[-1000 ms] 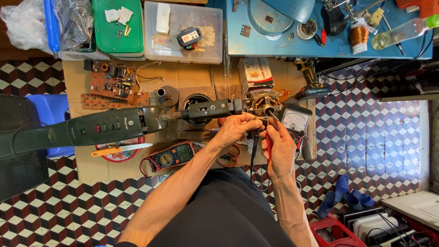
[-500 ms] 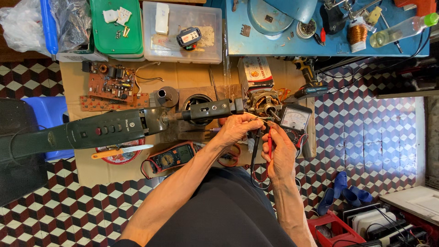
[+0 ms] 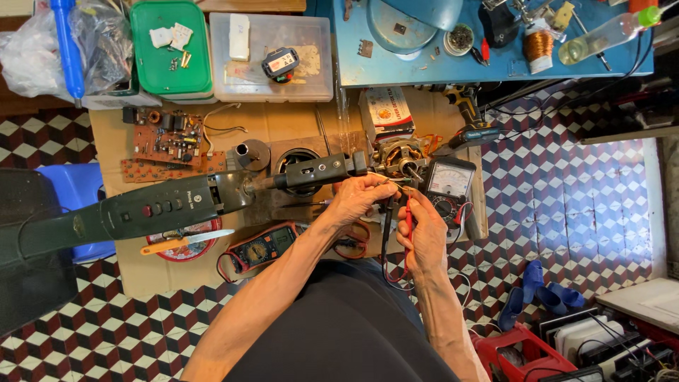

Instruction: The person uses a multimeter to test electrical continuity on a disassembled electric fan. They probe various wires and components, then reassemble the fan housing and test the unit by pressing buttons on the control panel.

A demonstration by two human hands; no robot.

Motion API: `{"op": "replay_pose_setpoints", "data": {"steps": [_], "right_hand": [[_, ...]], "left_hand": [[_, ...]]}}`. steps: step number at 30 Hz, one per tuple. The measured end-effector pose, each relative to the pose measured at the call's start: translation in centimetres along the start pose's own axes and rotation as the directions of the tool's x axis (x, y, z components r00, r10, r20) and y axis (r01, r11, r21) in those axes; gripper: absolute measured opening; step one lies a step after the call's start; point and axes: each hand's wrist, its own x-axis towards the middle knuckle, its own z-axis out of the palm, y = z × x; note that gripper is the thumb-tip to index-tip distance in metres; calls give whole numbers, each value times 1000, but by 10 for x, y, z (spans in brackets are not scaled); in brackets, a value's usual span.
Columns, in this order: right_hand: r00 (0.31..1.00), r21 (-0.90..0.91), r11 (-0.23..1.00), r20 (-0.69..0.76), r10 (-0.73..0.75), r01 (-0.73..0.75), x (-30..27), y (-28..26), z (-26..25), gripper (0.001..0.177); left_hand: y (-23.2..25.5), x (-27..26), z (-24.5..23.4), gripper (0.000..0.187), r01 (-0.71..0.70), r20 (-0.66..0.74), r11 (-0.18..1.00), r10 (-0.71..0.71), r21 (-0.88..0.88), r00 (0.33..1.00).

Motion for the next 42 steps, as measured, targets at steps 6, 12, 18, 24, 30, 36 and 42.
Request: {"op": "replay_pose_setpoints", "data": {"steps": [6, 12, 18, 24, 30, 36, 42], "right_hand": [[1000, -8, 1000, -21, 15, -15, 2, 3, -1, 40], [999, 13, 999, -24, 39, -39, 2, 5, -3, 42], [996, 19, 996, -4, 84, -84, 4, 10, -7, 43], [988, 22, 989, 58, 142, -143, -2, 16, -9, 44], [992, 34, 992, 14, 121, -122, -5, 13, -7, 44], [995, 62, 993, 13, 103, -104, -6, 7, -3, 43], [995, 68, 993, 28, 99, -101, -6, 7, -1, 43]], "left_hand": [[11, -4, 3, 32, 38, -42, 990, -33, 138, 999], [23, -13, 6, 28, 83, -55, 993, -78, 89, 995], [27, -15, 8, 27, 84, -61, 991, -78, 100, 995], [27, -17, 10, 25, 97, -70, 993, -92, 68, 993], [30, -20, 5, 24, 88, 7, 996, -88, 15, 996], [35, -24, -2, 24, 130, 32, 991, -131, 21, 991], [35, -26, 0, 25, 124, 35, 992, -123, -17, 992]]}}
